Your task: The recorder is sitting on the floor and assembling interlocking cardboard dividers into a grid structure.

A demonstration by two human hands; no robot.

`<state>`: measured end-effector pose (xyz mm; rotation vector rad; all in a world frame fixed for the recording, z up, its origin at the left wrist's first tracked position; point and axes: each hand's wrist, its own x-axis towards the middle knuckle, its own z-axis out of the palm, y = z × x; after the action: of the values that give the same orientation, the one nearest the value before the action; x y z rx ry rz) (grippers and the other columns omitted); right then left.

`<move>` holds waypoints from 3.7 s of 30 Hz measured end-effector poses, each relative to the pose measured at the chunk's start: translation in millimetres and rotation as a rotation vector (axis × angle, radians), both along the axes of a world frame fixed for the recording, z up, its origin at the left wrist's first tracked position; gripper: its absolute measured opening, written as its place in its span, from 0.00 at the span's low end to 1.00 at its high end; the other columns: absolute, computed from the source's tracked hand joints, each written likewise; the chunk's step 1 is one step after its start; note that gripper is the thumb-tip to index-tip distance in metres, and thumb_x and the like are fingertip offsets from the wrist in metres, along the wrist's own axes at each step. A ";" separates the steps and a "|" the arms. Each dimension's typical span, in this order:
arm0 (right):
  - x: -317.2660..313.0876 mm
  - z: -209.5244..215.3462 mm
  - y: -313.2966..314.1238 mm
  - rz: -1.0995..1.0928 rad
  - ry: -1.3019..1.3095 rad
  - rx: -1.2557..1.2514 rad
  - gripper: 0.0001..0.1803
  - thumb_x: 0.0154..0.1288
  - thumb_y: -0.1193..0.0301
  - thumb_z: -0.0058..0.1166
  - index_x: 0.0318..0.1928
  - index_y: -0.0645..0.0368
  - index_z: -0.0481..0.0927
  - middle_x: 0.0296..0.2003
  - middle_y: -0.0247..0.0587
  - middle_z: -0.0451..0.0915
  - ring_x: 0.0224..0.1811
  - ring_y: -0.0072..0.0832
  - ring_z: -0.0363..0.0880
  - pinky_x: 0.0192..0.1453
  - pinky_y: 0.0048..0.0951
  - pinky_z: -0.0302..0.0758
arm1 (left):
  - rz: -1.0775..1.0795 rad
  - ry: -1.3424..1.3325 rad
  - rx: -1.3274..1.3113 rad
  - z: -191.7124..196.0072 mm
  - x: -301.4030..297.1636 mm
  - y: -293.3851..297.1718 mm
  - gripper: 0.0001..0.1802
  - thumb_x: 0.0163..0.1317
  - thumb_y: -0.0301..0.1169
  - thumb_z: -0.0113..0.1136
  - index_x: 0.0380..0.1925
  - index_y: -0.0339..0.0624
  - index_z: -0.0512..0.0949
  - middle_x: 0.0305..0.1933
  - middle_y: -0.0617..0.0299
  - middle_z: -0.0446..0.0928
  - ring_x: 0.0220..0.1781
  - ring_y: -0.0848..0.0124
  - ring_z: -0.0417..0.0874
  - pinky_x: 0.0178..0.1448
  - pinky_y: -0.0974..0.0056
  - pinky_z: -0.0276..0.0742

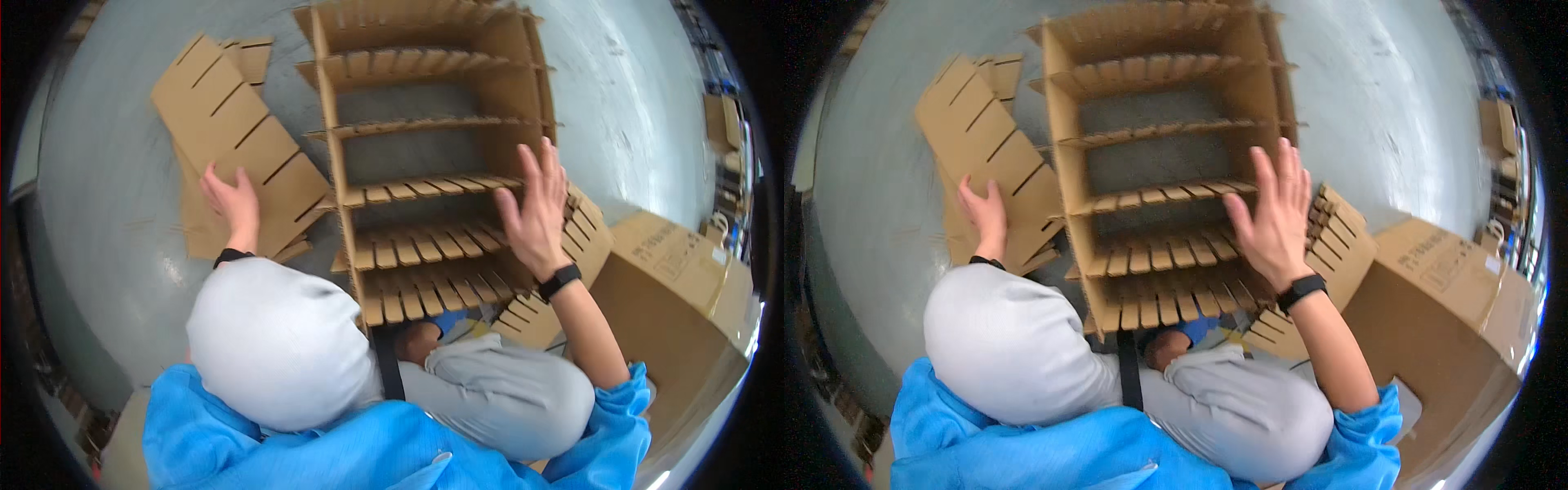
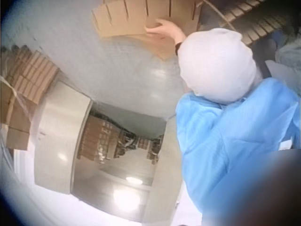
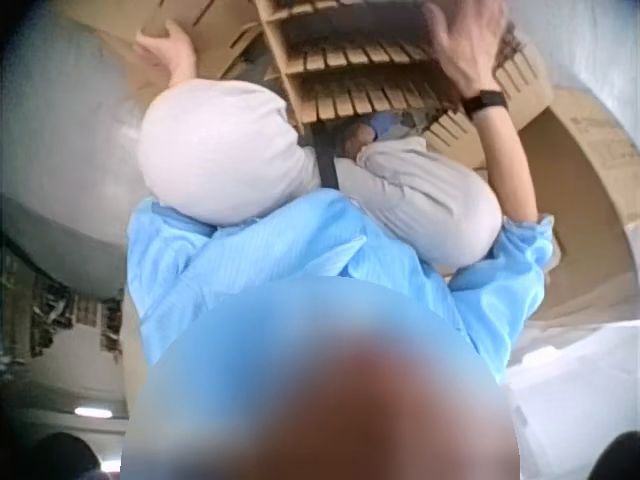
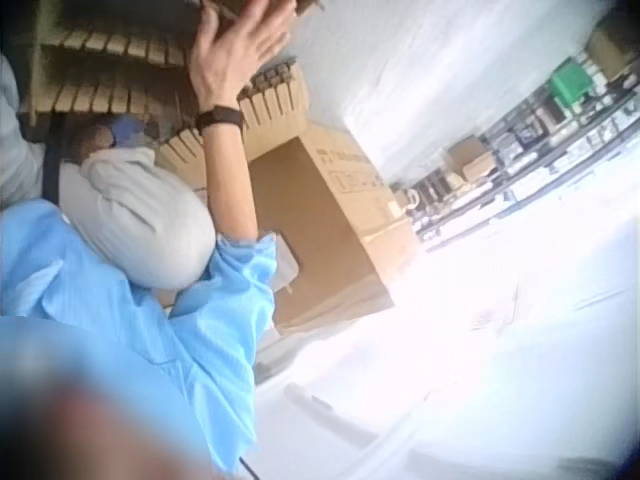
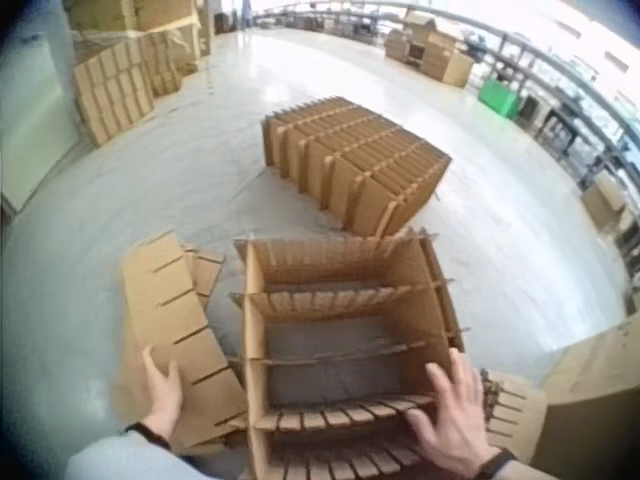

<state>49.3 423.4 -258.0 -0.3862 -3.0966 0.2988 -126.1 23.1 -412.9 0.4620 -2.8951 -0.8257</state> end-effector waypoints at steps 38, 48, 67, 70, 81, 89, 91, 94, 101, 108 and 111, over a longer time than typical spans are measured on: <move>-200.1 -19.7 -281.9 0.338 0.142 -0.409 0.35 0.58 0.64 0.57 0.63 0.69 0.67 0.68 0.66 0.59 0.72 0.57 0.56 0.74 0.53 0.56 | 0.085 -0.016 0.802 36.6 12.3 -24.4 0.27 0.67 0.24 0.49 0.66 0.37 0.58 0.65 0.46 0.66 0.68 0.57 0.67 0.72 0.56 0.60; -190.3 -66.7 -296.6 -0.245 -0.453 -0.763 0.45 0.65 0.58 0.50 0.74 0.63 0.46 0.66 0.63 0.61 0.68 0.56 0.64 0.69 0.63 0.60 | 0.280 -0.431 0.938 100.7 -10.3 -64.9 0.31 0.68 0.36 0.53 0.69 0.48 0.56 0.63 0.53 0.69 0.61 0.65 0.71 0.63 0.56 0.66; -182.1 27.5 -268.3 0.046 -0.132 -1.271 0.39 0.60 0.50 0.59 0.64 0.64 0.66 0.66 0.67 0.60 0.72 0.57 0.57 0.73 0.50 0.61 | -0.067 -0.238 1.121 250.9 -49.1 -73.3 0.28 0.66 0.27 0.54 0.66 0.42 0.62 0.60 0.51 0.73 0.54 0.65 0.79 0.56 0.61 0.79; -191.3 72.2 -247.4 0.160 0.045 -1.147 0.39 0.62 0.48 0.55 0.62 0.67 0.67 0.63 0.67 0.65 0.70 0.57 0.59 0.72 0.49 0.61 | -0.214 -0.295 1.299 313.4 -41.1 -30.2 0.27 0.64 0.26 0.54 0.64 0.38 0.66 0.60 0.53 0.74 0.58 0.65 0.78 0.59 0.61 0.77; -122.8 241.5 -26.4 -0.257 0.458 -1.091 0.16 0.72 0.64 0.52 0.44 0.67 0.80 0.39 0.38 0.82 0.41 0.25 0.79 0.44 0.30 0.77 | -0.983 0.415 0.304 361.3 51.1 247.7 0.23 0.57 0.31 0.61 0.53 0.39 0.70 0.45 0.44 0.76 0.43 0.47 0.82 0.45 0.46 0.80; -30.4 202.0 59.1 -0.310 0.110 -0.974 0.20 0.73 0.66 0.51 0.53 0.72 0.77 0.44 0.42 0.84 0.44 0.25 0.81 0.48 0.27 0.77 | -0.740 0.075 1.044 221.9 131.9 258.3 0.18 0.64 0.26 0.54 0.55 0.34 0.72 0.54 0.46 0.75 0.59 0.50 0.76 0.65 0.56 0.70; -24.1 184.3 53.2 -0.326 0.043 -0.907 0.20 0.72 0.67 0.52 0.53 0.73 0.76 0.44 0.43 0.84 0.44 0.25 0.81 0.48 0.27 0.77 | -0.550 0.109 0.909 174.7 120.6 246.0 0.19 0.64 0.25 0.52 0.56 0.35 0.72 0.55 0.47 0.75 0.61 0.51 0.75 0.67 0.56 0.69; -22.3 169.0 44.5 -0.361 -0.168 -0.843 0.19 0.71 0.69 0.51 0.54 0.74 0.75 0.42 0.43 0.84 0.42 0.24 0.81 0.48 0.27 0.77 | -0.455 0.132 0.756 155.9 105.7 237.9 0.18 0.64 0.25 0.51 0.55 0.38 0.72 0.56 0.49 0.75 0.60 0.51 0.75 0.65 0.55 0.70; -30.3 152.7 23.7 -0.315 -0.206 -0.785 0.18 0.71 0.70 0.49 0.52 0.74 0.75 0.39 0.44 0.84 0.41 0.25 0.80 0.48 0.28 0.77 | -0.514 -0.135 0.722 168.8 96.0 234.2 0.17 0.66 0.30 0.53 0.55 0.43 0.73 0.57 0.54 0.77 0.57 0.55 0.79 0.56 0.56 0.76; -27.8 85.8 22.9 -0.244 -0.241 -0.606 0.18 0.69 0.67 0.49 0.51 0.71 0.75 0.37 0.57 0.83 0.41 0.41 0.83 0.47 0.40 0.75 | -0.569 -0.012 1.023 166.3 53.6 257.6 0.12 0.68 0.27 0.53 0.49 0.35 0.74 0.45 0.51 0.81 0.44 0.65 0.82 0.52 0.62 0.78; -34.8 72.2 21.3 -0.212 -0.342 -0.454 0.19 0.70 0.65 0.50 0.51 0.69 0.76 0.39 0.61 0.83 0.44 0.49 0.83 0.47 0.44 0.75 | -0.543 0.045 1.068 165.5 12.7 284.4 0.10 0.67 0.26 0.52 0.46 0.35 0.75 0.41 0.51 0.81 0.42 0.65 0.82 0.50 0.63 0.78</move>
<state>14.5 444.7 -185.8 -0.8455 -3.2396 1.0363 -113.4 307.5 -247.4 -0.3296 -2.2792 -2.3815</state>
